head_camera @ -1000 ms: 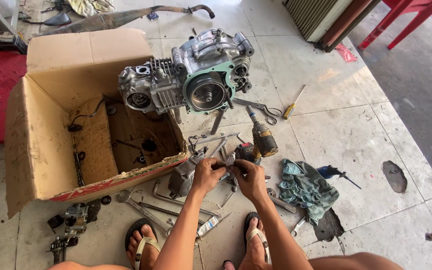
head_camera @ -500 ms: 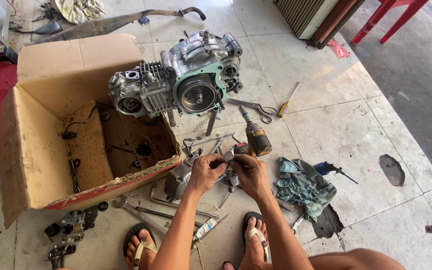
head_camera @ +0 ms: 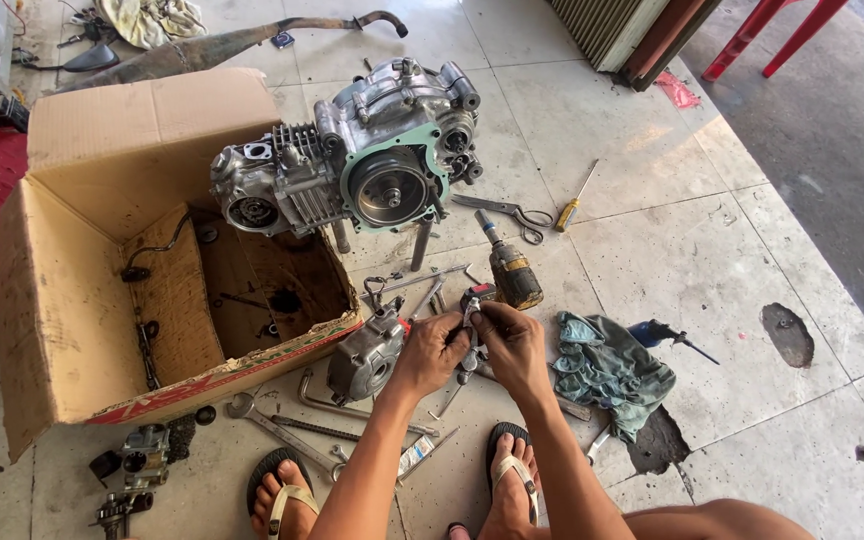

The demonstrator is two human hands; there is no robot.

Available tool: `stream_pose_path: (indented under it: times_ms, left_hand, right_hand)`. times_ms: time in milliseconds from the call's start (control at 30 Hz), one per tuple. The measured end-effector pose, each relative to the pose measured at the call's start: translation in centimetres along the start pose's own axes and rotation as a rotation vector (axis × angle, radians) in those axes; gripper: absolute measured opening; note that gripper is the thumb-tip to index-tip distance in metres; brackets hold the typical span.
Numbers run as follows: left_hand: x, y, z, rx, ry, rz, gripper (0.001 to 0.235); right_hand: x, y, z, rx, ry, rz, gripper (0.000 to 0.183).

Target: Repairing a motorcycle engine by assembling internal components and applying sealant

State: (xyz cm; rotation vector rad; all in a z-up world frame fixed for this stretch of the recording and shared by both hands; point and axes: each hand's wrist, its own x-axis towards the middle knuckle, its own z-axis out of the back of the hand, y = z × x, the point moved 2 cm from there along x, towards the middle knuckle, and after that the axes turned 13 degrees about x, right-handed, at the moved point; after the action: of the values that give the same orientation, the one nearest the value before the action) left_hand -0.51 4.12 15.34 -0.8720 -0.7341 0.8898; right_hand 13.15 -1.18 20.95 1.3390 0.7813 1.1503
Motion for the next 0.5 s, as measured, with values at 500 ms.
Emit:
stream_pose_path:
  times_ms: [500]
  left_hand:
    - [0.1,-2.9,0.3,0.097,-0.141,-0.19,0.027]
  right_hand:
    - [0.9,0.3,1.6,-0.121,-0.023,0.216,0.008]
